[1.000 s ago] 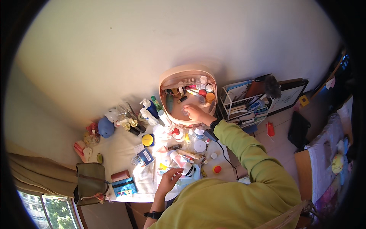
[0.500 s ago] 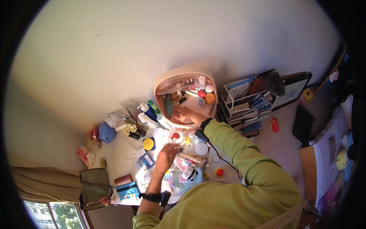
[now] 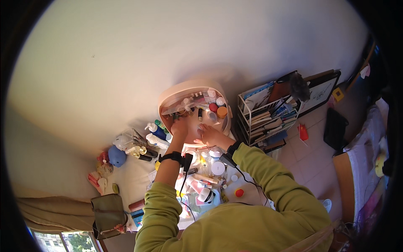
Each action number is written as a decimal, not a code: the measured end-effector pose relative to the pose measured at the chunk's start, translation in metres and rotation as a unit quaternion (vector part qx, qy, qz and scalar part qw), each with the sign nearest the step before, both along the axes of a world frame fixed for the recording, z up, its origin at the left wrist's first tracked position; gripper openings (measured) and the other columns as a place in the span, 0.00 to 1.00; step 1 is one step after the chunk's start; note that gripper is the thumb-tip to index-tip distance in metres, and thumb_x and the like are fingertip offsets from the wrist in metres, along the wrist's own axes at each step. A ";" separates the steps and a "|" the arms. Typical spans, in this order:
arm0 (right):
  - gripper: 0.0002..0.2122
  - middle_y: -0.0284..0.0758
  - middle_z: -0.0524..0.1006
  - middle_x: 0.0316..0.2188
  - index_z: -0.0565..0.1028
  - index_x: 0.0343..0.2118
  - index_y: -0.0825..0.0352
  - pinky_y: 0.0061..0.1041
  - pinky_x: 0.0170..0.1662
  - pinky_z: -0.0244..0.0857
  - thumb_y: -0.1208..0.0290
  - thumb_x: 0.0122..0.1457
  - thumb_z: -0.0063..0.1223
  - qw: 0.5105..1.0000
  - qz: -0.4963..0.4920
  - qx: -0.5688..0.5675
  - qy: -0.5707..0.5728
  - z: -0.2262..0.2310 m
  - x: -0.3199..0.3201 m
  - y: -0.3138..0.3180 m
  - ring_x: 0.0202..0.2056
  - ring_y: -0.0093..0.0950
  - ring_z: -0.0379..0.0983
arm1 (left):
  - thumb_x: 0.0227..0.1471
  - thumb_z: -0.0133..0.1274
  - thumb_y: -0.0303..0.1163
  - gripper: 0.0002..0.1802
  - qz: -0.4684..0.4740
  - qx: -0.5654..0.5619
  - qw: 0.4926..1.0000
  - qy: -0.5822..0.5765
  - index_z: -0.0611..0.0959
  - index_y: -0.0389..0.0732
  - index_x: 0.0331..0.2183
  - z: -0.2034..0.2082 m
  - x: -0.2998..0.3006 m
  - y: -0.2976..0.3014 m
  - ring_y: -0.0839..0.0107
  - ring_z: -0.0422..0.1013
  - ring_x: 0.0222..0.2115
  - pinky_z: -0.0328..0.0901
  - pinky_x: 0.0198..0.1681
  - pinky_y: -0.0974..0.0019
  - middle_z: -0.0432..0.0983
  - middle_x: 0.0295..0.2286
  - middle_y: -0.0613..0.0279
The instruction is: The person stands at a cluttered table and repeatedly picks up small cosmetic bottles and tubes, opens them, wipes the caps and necks with a tissue, and places them into a pink rotating organizer. The person handles items one at a time, including tubes, pump bottles, and jars, and occasionally wipes the table surface.
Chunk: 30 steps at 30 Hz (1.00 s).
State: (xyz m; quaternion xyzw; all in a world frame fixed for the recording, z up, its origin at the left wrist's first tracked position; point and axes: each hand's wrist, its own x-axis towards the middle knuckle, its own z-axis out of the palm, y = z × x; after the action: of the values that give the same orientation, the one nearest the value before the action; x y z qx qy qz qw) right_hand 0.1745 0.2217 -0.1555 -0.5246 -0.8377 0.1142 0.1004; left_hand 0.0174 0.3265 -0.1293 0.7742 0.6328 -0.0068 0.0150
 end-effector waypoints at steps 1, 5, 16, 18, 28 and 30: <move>0.30 0.56 0.59 0.56 0.65 0.50 0.73 0.40 0.57 0.53 0.46 0.62 0.34 1.000 0.004 -0.010 -0.001 0.001 0.001 -0.001 0.58 0.46 0.55 | 0.48 0.52 0.31 0.20 0.005 -0.005 1.000 0.019 0.67 0.39 0.44 -0.003 0.000 0.003 0.51 0.74 0.40 0.71 0.41 0.55 0.70 0.41 0.45; 0.26 0.47 0.62 0.56 0.68 0.50 0.67 0.38 0.55 0.56 0.48 0.61 0.36 0.998 0.060 -0.030 -0.022 0.001 0.004 -0.001 0.58 0.42 0.56 | 0.47 0.55 0.32 0.25 0.020 0.004 0.998 0.055 0.62 0.41 0.45 -0.003 0.003 0.005 0.47 0.73 0.40 0.72 0.39 0.57 0.68 0.42 0.41; 0.20 0.37 0.64 0.55 0.70 0.50 0.63 0.40 0.52 0.59 0.58 0.59 0.43 0.986 0.160 -0.033 -0.035 -0.014 -0.013 0.004 0.60 0.34 0.54 | 0.52 0.48 0.31 0.23 -0.026 0.114 0.989 -0.089 0.61 0.40 0.49 0.011 -0.002 -0.007 0.53 0.76 0.37 0.73 0.35 0.58 0.73 0.38 0.40; 0.20 0.38 0.62 0.57 0.70 0.50 0.64 0.40 0.55 0.57 0.58 0.60 0.41 0.983 0.178 -0.007 -0.055 -0.020 -0.020 0.009 0.61 0.35 0.52 | 0.53 0.46 0.31 0.22 -0.112 0.263 0.919 -0.270 0.61 0.41 0.49 0.012 -0.005 -0.010 0.52 0.76 0.37 0.73 0.35 0.57 0.74 0.38 0.43; 0.31 0.40 0.60 0.59 0.70 0.49 0.68 0.41 0.60 0.49 0.42 0.62 0.27 0.986 0.125 -0.108 0.017 -0.010 -0.032 0.011 0.62 0.37 0.50 | 0.47 0.50 0.26 0.19 -0.173 0.065 0.983 0.009 0.68 0.47 0.43 0.013 0.001 -0.025 0.55 0.69 0.42 0.72 0.35 0.57 0.64 0.42 0.54; 0.32 0.39 0.57 0.61 0.69 0.51 0.67 0.41 0.60 0.48 0.41 0.62 0.26 0.984 0.125 -0.126 0.029 -0.006 -0.031 0.009 0.63 0.36 0.47 | 0.47 0.50 0.26 0.16 -0.230 0.095 0.968 0.021 0.69 0.46 0.40 0.013 0.003 -0.025 0.55 0.70 0.39 0.72 0.33 0.57 0.64 0.37 0.55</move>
State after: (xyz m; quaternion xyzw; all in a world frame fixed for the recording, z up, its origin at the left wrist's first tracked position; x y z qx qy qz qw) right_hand 0.1431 0.2304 -0.1613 -0.4202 -0.8725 0.2458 0.0430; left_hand 0.0204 0.3013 -0.1160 0.8964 0.4359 0.0333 -0.0737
